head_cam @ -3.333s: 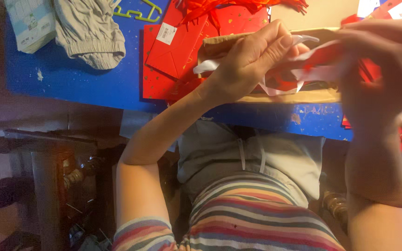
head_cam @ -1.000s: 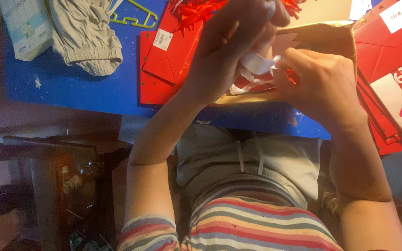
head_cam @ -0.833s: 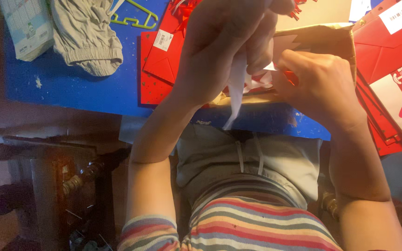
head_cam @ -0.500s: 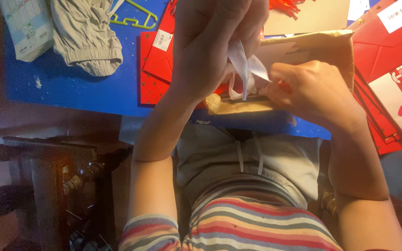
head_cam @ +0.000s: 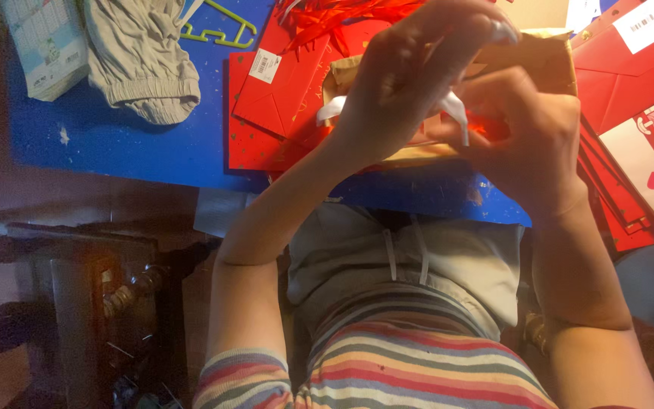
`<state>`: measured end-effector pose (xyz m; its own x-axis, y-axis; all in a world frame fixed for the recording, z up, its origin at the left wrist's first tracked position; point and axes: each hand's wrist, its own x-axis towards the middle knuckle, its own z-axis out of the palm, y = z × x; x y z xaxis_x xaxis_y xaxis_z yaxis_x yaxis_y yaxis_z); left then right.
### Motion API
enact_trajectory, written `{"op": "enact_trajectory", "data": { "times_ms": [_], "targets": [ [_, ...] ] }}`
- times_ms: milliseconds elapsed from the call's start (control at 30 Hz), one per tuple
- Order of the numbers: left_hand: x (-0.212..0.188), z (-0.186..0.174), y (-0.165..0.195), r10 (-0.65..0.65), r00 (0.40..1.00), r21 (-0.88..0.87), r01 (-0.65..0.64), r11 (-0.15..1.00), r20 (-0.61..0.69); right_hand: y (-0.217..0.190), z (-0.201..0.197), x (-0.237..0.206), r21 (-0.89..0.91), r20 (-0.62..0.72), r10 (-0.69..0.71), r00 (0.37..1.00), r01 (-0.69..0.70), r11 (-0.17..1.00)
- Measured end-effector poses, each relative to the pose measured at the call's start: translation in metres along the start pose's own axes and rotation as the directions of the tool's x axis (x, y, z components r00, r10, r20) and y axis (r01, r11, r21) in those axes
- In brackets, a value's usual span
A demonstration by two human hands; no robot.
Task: The person ties red ribbons into bows by hand, gathering and arranging the loops, then places the finished bow into a cardboard box. The person also handles white ribbons and red envelopes on the table.
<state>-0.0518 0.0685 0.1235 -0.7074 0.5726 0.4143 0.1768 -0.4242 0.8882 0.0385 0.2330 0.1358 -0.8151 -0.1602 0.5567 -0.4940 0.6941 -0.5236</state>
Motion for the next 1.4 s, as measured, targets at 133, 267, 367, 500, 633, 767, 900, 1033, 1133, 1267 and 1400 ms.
{"op": "enact_trajectory", "data": {
  "times_ms": [133, 267, 367, 500, 633, 767, 900, 1033, 1133, 1267, 1400],
  "targets": [
    [-0.006, 0.001, -0.009, -0.029, 0.997, 0.015, 0.028, 1.000, 0.074, 0.006, 0.004, -0.005, -0.137, 0.046, 0.022, 0.999, -0.016, 0.990],
    [-0.008, 0.004, -0.011, -0.077, 0.993, 0.019, 0.076, 0.997, 0.092, 0.016, 0.006, -0.015, -0.004, -0.005, 0.025, 1.000, -0.025, 1.000],
    [-0.009, 0.005, -0.010, -0.065, 0.993, 0.133, 0.052, 0.990, 0.094, 0.026, 0.006, -0.023, 0.024, 0.010, 0.066, 0.998, -0.066, 0.998],
    [-0.011, 0.006, -0.007, -0.044, 0.996, 0.267, 0.020, 0.964, 0.083, 0.032, 0.010, -0.029, 0.006, 0.029, 0.154, 0.988, -0.155, 0.988],
    [-0.009, 0.006, -0.004, -0.045, 0.997, 0.284, 0.024, 0.958, 0.068, 0.029, 0.009, -0.024, 0.058, 0.019, 0.140, 0.990, -0.141, 0.988],
    [-0.008, 0.006, 0.001, -0.078, 0.993, 0.223, 0.057, 0.973, 0.087, 0.021, 0.006, -0.018, 0.116, 0.021, 0.180, 0.983, -0.181, 0.977],
    [-0.011, 0.007, 0.007, -0.187, 0.980, 0.275, 0.162, 0.948, 0.064, 0.017, 0.000, -0.017, 0.349, 0.040, 0.323, 0.946, -0.316, 0.882],
    [-0.016, 0.006, 0.008, -0.214, 0.974, 0.309, 0.183, 0.933, 0.069, 0.016, -0.002, -0.016, 0.367, 0.030, 0.435, 0.900, -0.415, 0.833],
    [-0.016, 0.004, 0.004, 0.014, 0.993, 0.463, -0.067, 0.884, 0.116, 0.013, -0.001, -0.014, 0.387, -0.014, 0.432, 0.902, -0.393, 0.834],
    [-0.013, 0.007, -0.001, 0.140, 0.973, 0.574, -0.222, 0.789, 0.184, 0.012, -0.004, -0.014, 0.479, 0.007, 0.479, 0.878, -0.424, 0.769],
    [-0.012, 0.008, 0.002, 0.048, 0.990, 0.565, -0.115, 0.817, 0.133, 0.019, -0.003, -0.019, 0.512, -0.006, 0.467, 0.884, -0.398, 0.761]
  ]
}}
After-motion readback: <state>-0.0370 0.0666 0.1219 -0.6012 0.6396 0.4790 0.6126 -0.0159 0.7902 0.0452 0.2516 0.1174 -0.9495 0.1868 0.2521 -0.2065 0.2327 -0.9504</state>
